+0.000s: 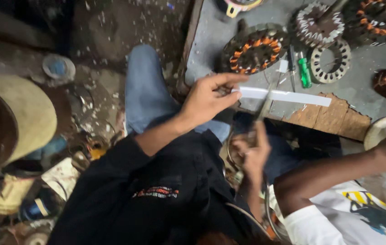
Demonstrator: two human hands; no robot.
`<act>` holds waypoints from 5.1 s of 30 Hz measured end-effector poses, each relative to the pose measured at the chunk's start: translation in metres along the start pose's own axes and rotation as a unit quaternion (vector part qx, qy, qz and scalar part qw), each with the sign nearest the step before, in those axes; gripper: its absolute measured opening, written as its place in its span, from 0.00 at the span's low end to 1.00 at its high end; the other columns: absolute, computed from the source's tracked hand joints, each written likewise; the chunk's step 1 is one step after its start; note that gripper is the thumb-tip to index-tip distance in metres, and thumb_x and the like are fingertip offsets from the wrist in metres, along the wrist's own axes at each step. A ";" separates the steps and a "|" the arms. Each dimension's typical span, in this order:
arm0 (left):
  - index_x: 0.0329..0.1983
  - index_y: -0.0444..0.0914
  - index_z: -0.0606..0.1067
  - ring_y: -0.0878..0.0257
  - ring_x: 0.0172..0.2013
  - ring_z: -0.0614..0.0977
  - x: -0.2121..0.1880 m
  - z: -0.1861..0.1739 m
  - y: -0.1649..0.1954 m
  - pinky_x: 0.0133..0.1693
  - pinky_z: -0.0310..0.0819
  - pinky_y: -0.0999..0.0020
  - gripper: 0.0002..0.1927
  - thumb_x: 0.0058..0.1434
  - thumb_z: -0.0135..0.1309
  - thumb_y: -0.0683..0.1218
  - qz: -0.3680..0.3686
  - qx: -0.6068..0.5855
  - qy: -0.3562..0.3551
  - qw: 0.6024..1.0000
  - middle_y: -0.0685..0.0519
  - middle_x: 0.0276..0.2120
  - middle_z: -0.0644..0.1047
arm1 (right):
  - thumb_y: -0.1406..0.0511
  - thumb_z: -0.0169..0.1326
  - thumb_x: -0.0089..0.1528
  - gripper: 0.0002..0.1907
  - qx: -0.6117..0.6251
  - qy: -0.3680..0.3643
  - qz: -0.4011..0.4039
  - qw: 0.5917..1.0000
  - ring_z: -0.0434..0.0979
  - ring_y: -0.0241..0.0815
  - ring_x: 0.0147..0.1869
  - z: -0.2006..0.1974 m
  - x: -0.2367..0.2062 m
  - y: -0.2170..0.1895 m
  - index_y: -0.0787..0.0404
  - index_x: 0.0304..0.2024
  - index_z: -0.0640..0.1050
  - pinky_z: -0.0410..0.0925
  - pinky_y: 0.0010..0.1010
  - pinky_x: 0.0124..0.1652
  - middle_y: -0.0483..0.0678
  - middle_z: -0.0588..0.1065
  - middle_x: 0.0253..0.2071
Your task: The person cuts small strips of white insulating material with scissors and places them into the slots of a stator core. The person repeats this process for multiple slots, handling the stator and strips by hand.
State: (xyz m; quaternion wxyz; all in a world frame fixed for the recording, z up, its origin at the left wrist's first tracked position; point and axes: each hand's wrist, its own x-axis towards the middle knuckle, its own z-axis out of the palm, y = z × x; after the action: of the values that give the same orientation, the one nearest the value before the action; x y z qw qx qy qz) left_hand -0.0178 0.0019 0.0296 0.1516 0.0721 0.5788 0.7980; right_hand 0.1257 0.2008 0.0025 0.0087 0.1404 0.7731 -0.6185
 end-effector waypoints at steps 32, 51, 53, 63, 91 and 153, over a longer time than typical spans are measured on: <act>0.59 0.32 0.75 0.58 0.45 0.82 0.095 0.004 0.081 0.50 0.77 0.63 0.32 0.52 0.69 0.48 0.184 0.267 0.042 0.945 0.46 0.46 0.82 | 0.79 0.62 0.59 0.09 0.053 0.174 -0.140 0.973 0.79 0.35 0.41 -0.014 0.052 -0.065 0.72 0.42 0.82 0.72 0.24 0.43 0.51 0.80 0.41; 0.56 0.39 0.80 0.56 0.56 0.81 0.034 -0.011 0.061 0.60 0.73 0.63 0.21 0.58 0.68 0.42 0.219 0.269 -0.068 0.936 0.49 0.53 0.82 | 0.79 0.68 0.54 0.14 -0.164 0.212 -0.489 0.830 0.81 0.53 0.51 0.030 0.094 -0.093 0.63 0.40 0.84 0.74 0.39 0.51 0.56 0.79 0.47; 0.56 0.39 0.80 0.55 0.55 0.81 0.033 -0.012 0.060 0.60 0.73 0.62 0.21 0.58 0.68 0.42 0.211 0.260 -0.081 0.939 0.49 0.53 0.82 | 0.79 0.68 0.54 0.13 -0.164 0.211 -0.493 0.828 0.81 0.53 0.49 0.030 0.095 -0.092 0.64 0.40 0.84 0.75 0.38 0.50 0.56 0.79 0.45; 0.55 0.39 0.79 0.56 0.55 0.79 0.032 -0.006 0.062 0.60 0.72 0.63 0.23 0.56 0.68 0.42 0.238 0.284 -0.091 0.924 0.49 0.52 0.81 | 0.78 0.66 0.55 0.11 -0.149 0.171 -0.478 0.848 0.82 0.51 0.46 0.023 0.093 -0.106 0.66 0.40 0.83 0.74 0.37 0.49 0.54 0.80 0.39; 0.55 0.40 0.80 0.58 0.56 0.81 0.039 -0.007 0.055 0.62 0.75 0.64 0.19 0.60 0.66 0.39 0.212 0.246 -0.093 0.941 0.54 0.53 0.82 | 0.75 0.65 0.57 0.12 -0.339 0.135 -0.523 0.770 0.83 0.52 0.45 0.014 0.094 -0.124 0.61 0.43 0.86 0.76 0.37 0.44 0.54 0.79 0.39; 0.49 0.39 0.82 0.58 0.47 0.81 0.024 -0.021 0.025 0.51 0.77 0.65 0.20 0.54 0.72 0.47 0.382 0.287 -0.052 0.877 0.55 0.47 0.83 | 0.67 0.61 0.67 0.11 -0.049 0.074 -0.371 0.925 0.77 0.51 0.60 0.040 0.102 -0.068 0.64 0.46 0.72 0.59 0.50 0.72 0.53 0.77 0.48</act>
State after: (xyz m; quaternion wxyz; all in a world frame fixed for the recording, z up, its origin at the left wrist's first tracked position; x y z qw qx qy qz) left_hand -0.0504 -0.0161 0.0453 -0.1625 0.3692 0.7009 0.5882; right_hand 0.0056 0.1701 0.0389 -0.2711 -0.1117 0.7980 -0.5266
